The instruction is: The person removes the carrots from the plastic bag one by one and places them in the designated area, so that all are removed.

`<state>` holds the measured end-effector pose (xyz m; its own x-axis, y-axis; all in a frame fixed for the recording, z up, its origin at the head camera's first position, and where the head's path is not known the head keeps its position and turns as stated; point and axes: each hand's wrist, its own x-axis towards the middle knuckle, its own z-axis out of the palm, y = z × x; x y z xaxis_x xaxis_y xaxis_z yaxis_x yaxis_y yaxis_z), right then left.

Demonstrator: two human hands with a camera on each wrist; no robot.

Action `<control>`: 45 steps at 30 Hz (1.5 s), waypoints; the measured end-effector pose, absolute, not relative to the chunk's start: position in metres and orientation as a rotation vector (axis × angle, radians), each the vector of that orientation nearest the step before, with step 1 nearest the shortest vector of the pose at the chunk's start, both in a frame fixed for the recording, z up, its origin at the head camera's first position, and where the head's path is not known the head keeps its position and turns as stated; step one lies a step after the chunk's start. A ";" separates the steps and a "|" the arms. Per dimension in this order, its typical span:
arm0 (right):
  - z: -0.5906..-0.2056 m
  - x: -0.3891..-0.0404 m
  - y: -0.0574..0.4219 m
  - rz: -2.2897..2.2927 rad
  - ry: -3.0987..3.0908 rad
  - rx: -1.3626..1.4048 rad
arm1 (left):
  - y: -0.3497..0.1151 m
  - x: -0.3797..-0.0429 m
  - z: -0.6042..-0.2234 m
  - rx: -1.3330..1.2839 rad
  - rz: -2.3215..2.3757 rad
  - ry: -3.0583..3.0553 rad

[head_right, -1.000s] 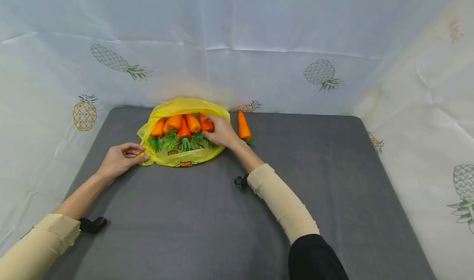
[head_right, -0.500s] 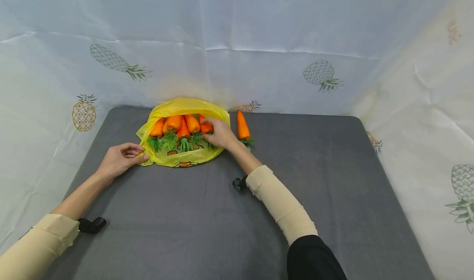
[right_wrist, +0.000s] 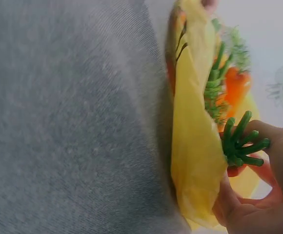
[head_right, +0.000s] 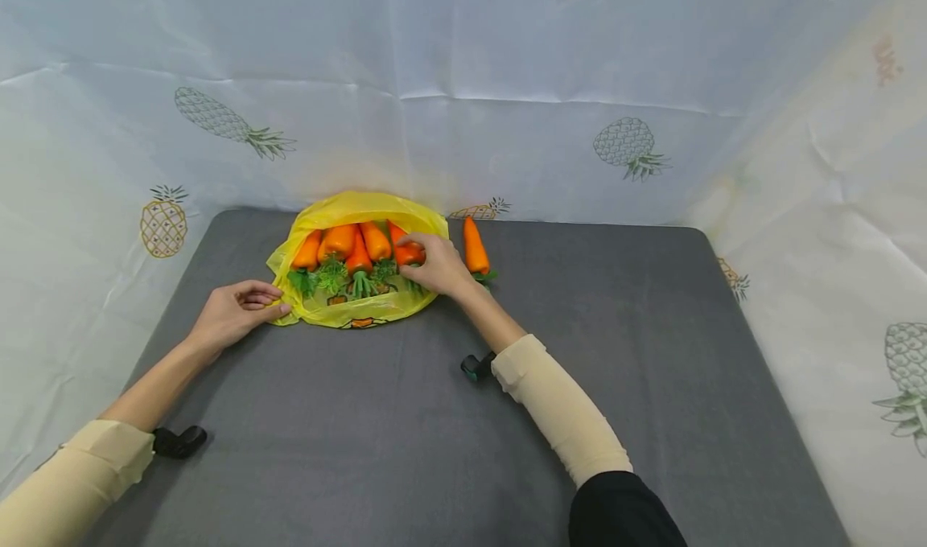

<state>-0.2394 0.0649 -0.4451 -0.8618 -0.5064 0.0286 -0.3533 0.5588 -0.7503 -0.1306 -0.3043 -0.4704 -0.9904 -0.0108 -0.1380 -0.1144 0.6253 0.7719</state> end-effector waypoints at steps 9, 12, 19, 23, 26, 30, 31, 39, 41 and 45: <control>-0.432 -0.222 0.076 -1.338 2.496 -0.720 | -0.304 -0.130 -0.470 -0.105 1.325 2.725; -0.427 -0.216 0.078 -1.344 2.481 -0.739 | -0.304 -0.130 -0.471 -0.104 1.324 2.726; -0.414 -0.198 0.084 -1.346 2.475 -0.778 | -0.304 -0.130 -0.472 -0.109 1.325 2.724; -0.408 -0.189 0.089 -1.354 2.473 -0.764 | -0.304 -0.131 -0.472 -0.106 1.324 2.727; -0.403 -0.182 0.094 -1.376 2.470 -0.736 | -0.303 -0.130 -0.472 -0.102 1.324 2.730; -0.396 -0.174 0.100 -1.413 2.477 -0.693 | -0.304 -0.130 -0.472 -0.108 1.322 2.731; -0.394 -0.172 0.102 -1.421 2.483 -0.682 | -0.304 -0.130 -0.472 -0.110 1.321 2.731; -0.384 -0.168 0.124 -1.473 2.540 -0.605 | -0.305 -0.130 -0.473 -0.105 1.315 2.740; -0.384 -0.169 0.130 -1.490 2.545 -0.584 | -0.304 -0.130 -0.473 -0.107 1.315 2.742; -0.385 -0.172 0.144 -1.515 2.559 -0.547 | -0.303 -0.130 -0.472 -0.117 1.322 2.741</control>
<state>-0.1717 0.1444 -0.3855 -0.9279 -0.3638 0.0815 -0.2465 0.4345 -0.8663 -0.1303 -0.3034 -0.4723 -0.9925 -0.0275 -0.1195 -0.1107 0.6212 0.7758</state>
